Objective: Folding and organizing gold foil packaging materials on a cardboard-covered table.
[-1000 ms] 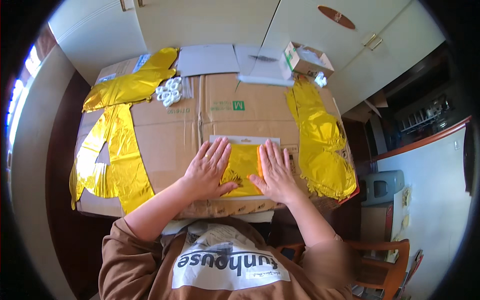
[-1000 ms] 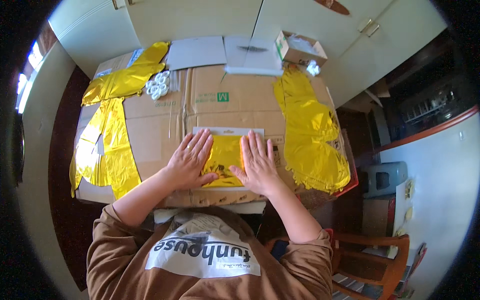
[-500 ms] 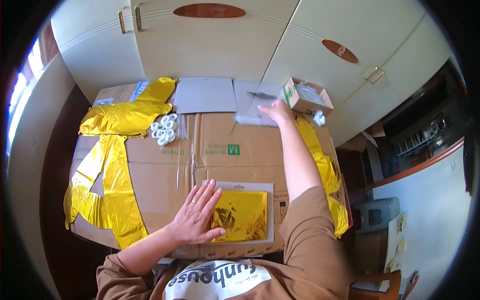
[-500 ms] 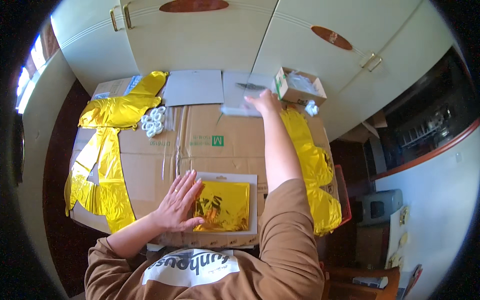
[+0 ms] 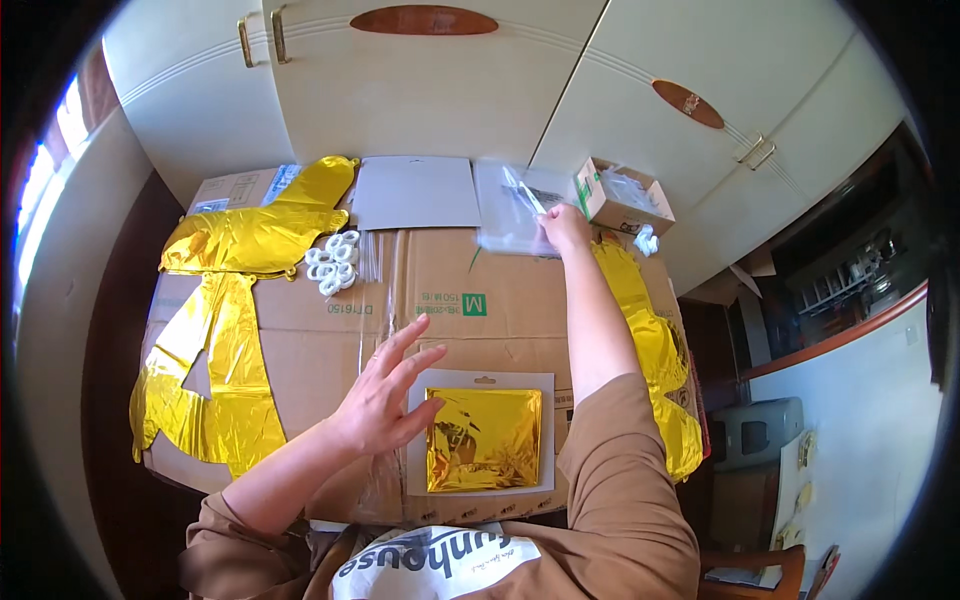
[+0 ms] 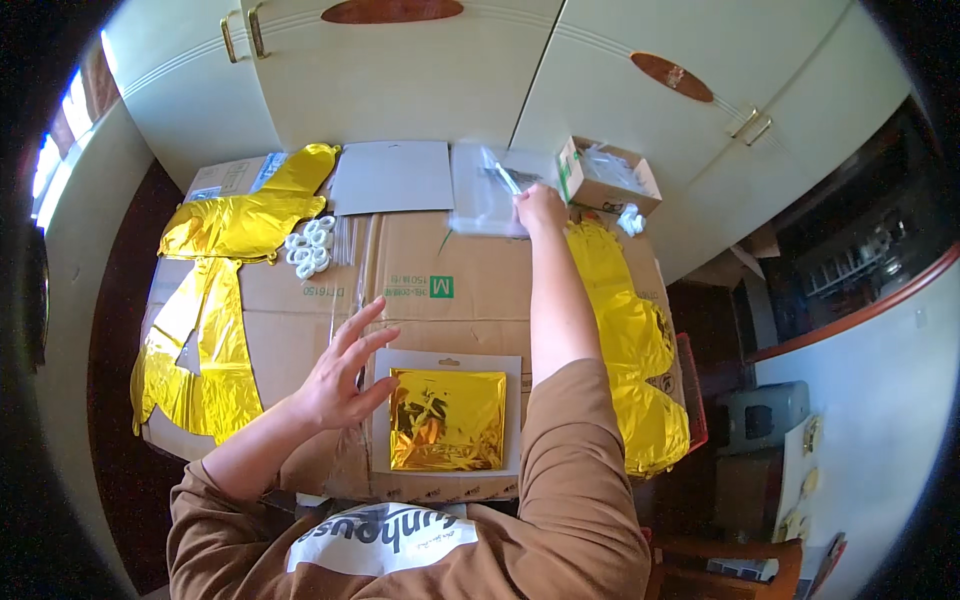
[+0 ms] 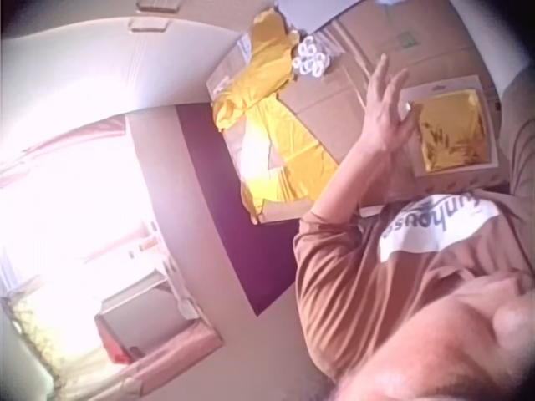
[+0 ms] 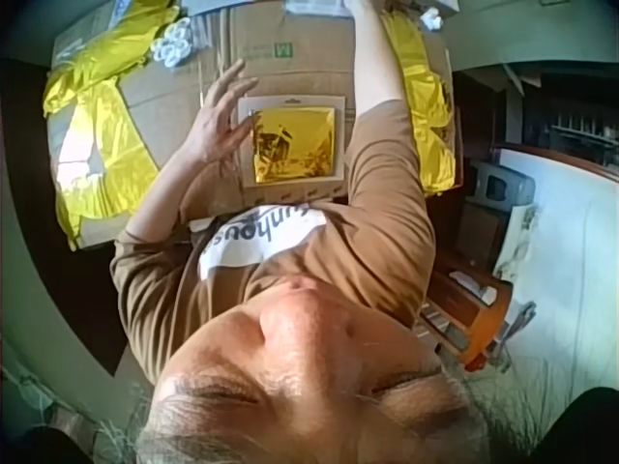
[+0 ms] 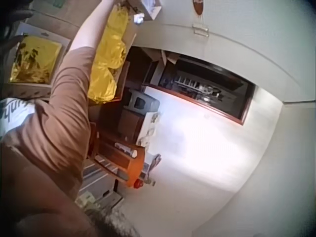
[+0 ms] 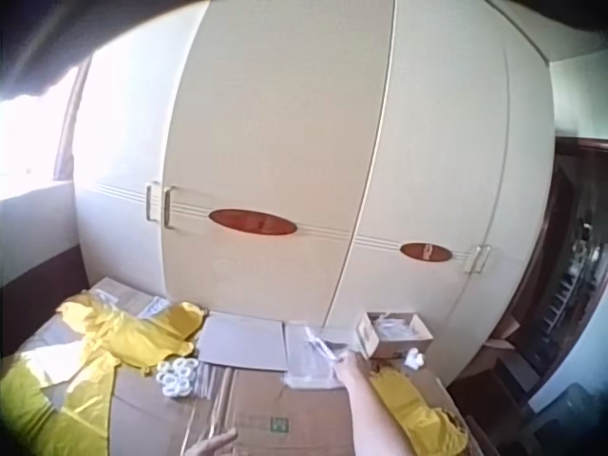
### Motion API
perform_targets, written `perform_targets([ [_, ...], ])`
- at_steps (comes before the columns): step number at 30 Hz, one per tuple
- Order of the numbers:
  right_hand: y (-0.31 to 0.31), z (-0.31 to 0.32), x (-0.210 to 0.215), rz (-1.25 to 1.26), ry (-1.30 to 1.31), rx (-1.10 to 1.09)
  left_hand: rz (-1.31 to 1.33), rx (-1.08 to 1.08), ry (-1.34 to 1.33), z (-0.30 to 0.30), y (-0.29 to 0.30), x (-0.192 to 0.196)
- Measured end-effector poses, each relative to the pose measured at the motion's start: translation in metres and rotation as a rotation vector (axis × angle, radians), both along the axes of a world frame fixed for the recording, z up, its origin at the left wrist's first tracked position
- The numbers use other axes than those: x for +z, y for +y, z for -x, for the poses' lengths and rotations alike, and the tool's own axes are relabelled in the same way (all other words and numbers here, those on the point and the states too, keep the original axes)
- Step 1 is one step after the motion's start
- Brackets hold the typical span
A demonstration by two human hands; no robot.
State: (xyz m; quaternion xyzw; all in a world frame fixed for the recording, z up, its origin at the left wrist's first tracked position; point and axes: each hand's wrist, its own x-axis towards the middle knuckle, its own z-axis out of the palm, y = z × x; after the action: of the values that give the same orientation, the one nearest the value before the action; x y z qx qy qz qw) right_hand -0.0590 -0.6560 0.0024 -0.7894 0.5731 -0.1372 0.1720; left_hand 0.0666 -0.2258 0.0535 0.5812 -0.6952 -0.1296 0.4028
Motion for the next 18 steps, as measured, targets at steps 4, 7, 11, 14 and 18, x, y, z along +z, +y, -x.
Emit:
perform_targets([
  [4, -0.010, 0.012, -0.004, 0.127, -0.248, 0.005, 0.073, 0.015, -0.014, -0.006, -0.013, 0.005],
  [7, 0.026, 0.004, 0.024, 0.366, -0.347, 0.268, 0.211, 0.129, -0.165, -0.019, -0.031, 0.027],
  [11, 0.129, 0.001, 0.070, 0.477, -0.314, 0.534, 0.411, 0.236, -0.363, -0.006, -0.072, 0.074],
  [14, 0.174, 0.008, 0.064, 0.423, -0.271, 0.626, 0.287, 0.272, -0.587, 0.005, -0.108, 0.069],
  [18, 0.188, 0.021, 0.060, 0.185, -0.334, 0.685, 0.014, 0.146, -0.845, -0.008, -0.125, 0.016],
])
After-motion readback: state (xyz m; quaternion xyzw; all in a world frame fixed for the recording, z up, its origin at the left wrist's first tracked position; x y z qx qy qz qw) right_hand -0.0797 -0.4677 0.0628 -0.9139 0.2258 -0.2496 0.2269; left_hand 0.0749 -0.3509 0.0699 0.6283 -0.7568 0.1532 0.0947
